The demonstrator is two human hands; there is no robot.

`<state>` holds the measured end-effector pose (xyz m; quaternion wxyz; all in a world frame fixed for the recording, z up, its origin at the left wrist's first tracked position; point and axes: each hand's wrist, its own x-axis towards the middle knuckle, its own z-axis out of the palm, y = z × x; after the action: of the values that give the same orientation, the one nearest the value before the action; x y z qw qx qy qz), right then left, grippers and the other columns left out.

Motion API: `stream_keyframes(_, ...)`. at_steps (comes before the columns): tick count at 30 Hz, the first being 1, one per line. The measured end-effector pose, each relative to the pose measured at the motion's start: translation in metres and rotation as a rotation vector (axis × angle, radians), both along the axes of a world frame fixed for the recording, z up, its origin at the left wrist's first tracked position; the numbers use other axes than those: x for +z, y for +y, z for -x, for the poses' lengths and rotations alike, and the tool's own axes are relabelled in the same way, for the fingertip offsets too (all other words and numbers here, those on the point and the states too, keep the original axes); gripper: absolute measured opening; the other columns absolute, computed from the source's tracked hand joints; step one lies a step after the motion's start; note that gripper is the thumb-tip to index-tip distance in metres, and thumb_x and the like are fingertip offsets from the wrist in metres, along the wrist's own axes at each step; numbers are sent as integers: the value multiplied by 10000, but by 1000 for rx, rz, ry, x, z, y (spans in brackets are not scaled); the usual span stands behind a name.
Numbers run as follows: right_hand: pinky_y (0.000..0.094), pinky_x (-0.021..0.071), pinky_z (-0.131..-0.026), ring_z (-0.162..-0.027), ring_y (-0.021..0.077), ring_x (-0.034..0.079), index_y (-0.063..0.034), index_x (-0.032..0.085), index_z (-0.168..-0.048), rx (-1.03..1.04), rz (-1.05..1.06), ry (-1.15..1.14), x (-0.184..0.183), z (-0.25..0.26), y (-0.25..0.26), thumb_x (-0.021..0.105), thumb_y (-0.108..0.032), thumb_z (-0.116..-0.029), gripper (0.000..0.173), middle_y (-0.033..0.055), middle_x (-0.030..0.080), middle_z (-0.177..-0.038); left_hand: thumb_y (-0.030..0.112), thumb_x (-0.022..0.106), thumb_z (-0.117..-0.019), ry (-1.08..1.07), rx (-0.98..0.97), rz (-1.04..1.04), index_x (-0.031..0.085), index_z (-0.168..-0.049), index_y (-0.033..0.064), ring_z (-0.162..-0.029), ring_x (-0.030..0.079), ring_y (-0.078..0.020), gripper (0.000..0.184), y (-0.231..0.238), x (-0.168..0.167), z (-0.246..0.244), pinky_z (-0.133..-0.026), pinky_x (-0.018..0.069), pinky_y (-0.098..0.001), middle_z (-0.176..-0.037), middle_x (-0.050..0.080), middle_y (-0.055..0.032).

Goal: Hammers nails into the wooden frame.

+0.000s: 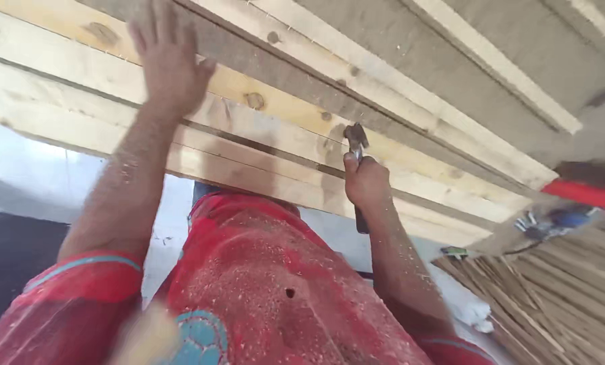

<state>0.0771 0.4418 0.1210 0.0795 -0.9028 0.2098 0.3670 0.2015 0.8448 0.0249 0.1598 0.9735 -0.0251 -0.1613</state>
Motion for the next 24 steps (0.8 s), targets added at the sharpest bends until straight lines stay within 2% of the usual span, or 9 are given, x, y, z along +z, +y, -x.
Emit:
stream_keyframes(2,586,549,-630,-678,342,664,-25,619,-1013,-3,-70,27,18,-14,35,332,-607,-1065,651,161,631,-766,791,244,-948,-11,-24,-61,464,-1522,176,-1555,156,-485,869,26,-21,1,-1187,22,-787,-1652,310,-218)
stream_keyframes(5,485,552,-500,-527,241,623,-75,628,-1034,71,-268,-64,56,-42,118,352,-589,-1071,585,83,613,-683,759,232,-963,-111,-25,-11,568,-1405,188,-1506,289,-474,797,29,-30,9,-1167,43,-798,-1559,462,-181)
stream_keyframes(8,355,529,-473,-533,111,599,-93,622,-1004,275,-464,-416,74,-71,185,378,-539,-1081,514,-14,586,-668,760,238,-955,-61,-24,35,606,-1327,162,-1474,329,-481,794,29,-27,5,-1160,45,-801,-1484,520,-188)
stream_keyframes(10,341,523,-471,-543,102,597,-60,630,-1022,323,-522,-564,60,-73,204,383,-514,-1082,520,-9,586,-670,752,254,-958,-31,-28,51,616,-1297,149,-1466,331,-487,781,31,-27,2,-1159,53,-795,-1480,518,-194)
stream_keyframes(12,410,544,-545,-598,182,626,-44,635,-1029,323,-380,-367,36,-68,202,376,-483,-1090,514,47,601,-699,758,238,-964,-22,-30,61,615,-1273,125,-1477,318,-492,800,33,-26,1,-1157,49,-804,-1506,491,-208)
stream_keyframes(14,517,525,-637,-716,294,644,-46,607,-981,265,-153,83,28,-73,198,329,-540,-1090,577,123,595,-770,749,217,-975,-24,-45,67,615,-1254,101,-1474,317,-502,810,32,-26,1,-1152,48,-811,-1498,491,-222)
stream_keyframes(17,551,508,-619,-723,329,635,-40,600,-944,305,-28,219,69,-97,213,339,-554,-1088,593,146,580,-769,733,221,-983,-20,-36,86,612,-1230,84,-1459,330,-505,796,34,-28,2,-1146,41,-816,-1472,500,-231)
stream_keyframes(21,339,526,-484,-547,97,599,-117,597,-970,312,-211,-367,119,-110,248,368,-513,-1090,473,-39,564,-672,719,246,-982,-34,-33,95,609,-1213,85,-1447,347,-503,765,32,-30,2,-1140,41,-819,-1449,518,-225)
stream_keyframes(24,369,555,-490,-566,137,627,-16,622,-1000,325,-399,-575,75,-83,242,375,-476,-1097,531,29,610,-685,703,279,-982,-14,-26,100,612,-1218,89,-1456,340,-491,737,33,-29,2,-1146,27,-810,-1455,516,-217)
